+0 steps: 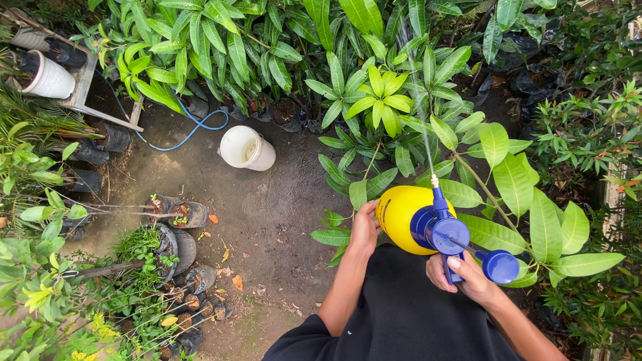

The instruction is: The person uses a yellow and blue handheld pressure sprayer to apply liquid to the leaves of several potted plants. They move between different plants, directing the spray nozzle to cover the foliage.

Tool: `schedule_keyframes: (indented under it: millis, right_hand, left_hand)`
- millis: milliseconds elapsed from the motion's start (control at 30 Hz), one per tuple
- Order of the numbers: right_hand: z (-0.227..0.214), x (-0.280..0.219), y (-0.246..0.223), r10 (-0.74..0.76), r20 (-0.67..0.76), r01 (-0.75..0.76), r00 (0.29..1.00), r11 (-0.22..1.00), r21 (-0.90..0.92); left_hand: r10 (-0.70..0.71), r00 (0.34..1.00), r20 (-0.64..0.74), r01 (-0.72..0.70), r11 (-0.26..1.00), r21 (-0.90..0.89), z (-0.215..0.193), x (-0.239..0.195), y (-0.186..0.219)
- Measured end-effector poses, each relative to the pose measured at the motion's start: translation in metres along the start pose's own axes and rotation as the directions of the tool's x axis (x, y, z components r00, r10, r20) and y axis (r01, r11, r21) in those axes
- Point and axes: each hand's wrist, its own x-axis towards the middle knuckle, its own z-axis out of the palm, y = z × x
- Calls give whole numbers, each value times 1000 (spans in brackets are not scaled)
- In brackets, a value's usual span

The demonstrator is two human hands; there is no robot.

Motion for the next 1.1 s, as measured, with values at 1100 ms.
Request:
schedule_keyframes:
  millis: [1100]
  right_hand:
    - [4,8,2,-25,23,24,999,998,66]
  left_hand:
    - [-6,1000,-10,5,1000,-24,-12,1,-1]
